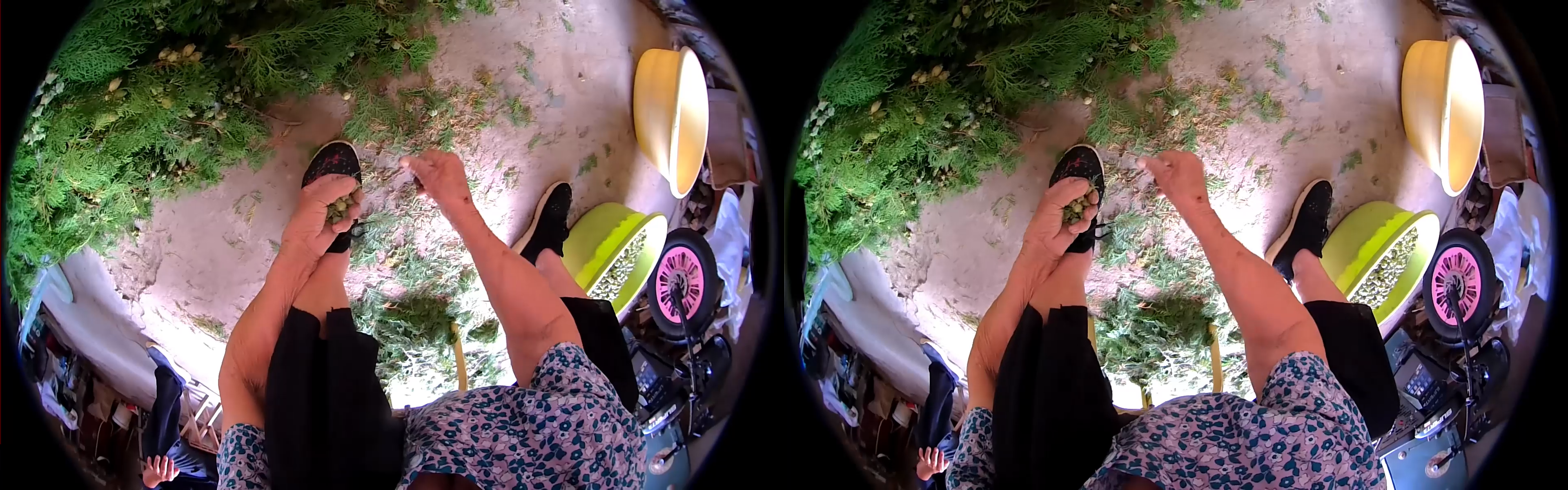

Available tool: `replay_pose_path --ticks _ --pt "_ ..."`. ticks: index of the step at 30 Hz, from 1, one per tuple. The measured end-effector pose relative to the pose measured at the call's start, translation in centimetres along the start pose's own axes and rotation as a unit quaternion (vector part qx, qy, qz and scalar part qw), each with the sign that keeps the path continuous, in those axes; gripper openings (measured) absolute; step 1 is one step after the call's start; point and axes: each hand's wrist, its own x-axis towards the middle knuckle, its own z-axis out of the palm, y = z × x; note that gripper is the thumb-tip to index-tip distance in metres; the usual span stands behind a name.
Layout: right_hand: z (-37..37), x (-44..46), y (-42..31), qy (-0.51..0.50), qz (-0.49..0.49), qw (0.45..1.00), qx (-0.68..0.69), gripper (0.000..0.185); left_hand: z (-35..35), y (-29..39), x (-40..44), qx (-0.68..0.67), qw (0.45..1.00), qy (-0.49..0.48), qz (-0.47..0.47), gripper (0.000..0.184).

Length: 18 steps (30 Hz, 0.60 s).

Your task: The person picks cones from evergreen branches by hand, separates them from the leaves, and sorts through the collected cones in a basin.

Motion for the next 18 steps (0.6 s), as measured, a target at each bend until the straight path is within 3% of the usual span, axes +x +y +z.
replay_pose_path --ticks 1,3,4,6,7,10,12,14,15,17,18 --pt "-0.2 0.6 0.1 0.001 0.000 1.000 -0.001 0.020 0.1 0.1 0.0 0.000 1.000 -0.004 -0.001 0.013" --pt "-0.4 1.6 0.2 0.176 -0.269 0.940 -0.118 0.020 0.0 0.1 0.0 -0.005 1.000 -0.011 -0.002 0.013" --pt "-0.5 2.5 0.2 0.176 -0.269 0.940 -0.118 0.020 0.0 0.1 0.0 -0.008 1.000 -0.018 -0.002 0.012" --pt "-0.5 4.3 -0.6 0.353 -0.359 0.852 -0.143 0.024 -0.2 0.2 0.0 -0.013 1.000 -0.028 -0.003 0.012" --pt "-0.6 4.7 -0.8 0.340 -0.303 0.882 -0.124 0.026 -0.4 0.2 0.0 -0.019 0.999 -0.036 -0.007 0.011" --pt "-1.1 6.7 -0.5 0.338 -0.258 0.889 -0.173 0.028 -0.1 0.1 -0.1 -0.037 0.999 -0.026 0.009 0.011" --pt "-1.4 6.8 -0.5 0.328 -0.284 0.884 -0.176 0.030 -0.2 0.0 0.0 -0.037 0.999 -0.027 0.010 0.011" --pt "-1.5 5.9 -0.6 0.203 -0.132 0.968 0.063 0.026 -0.1 0.1 0.1 -0.037 0.999 -0.028 0.011 0.011" --pt "-1.3 4.6 -1.3 0.202 -0.132 0.968 0.062 0.026 0.2 0.1 0.0 -0.029 0.999 -0.024 0.017 0.012" --pt "-0.1 1.4 -2.3 0.065 -0.029 0.942 0.328 0.022 0.6 0.1 0.0 -0.022 0.999 -0.016 0.022 0.013" --pt "0.7 0.2 -2.4 0.034 -0.041 0.934 0.354 0.016 0.8 0.0 0.0 0.006 1.000 -0.004 0.027 0.015"
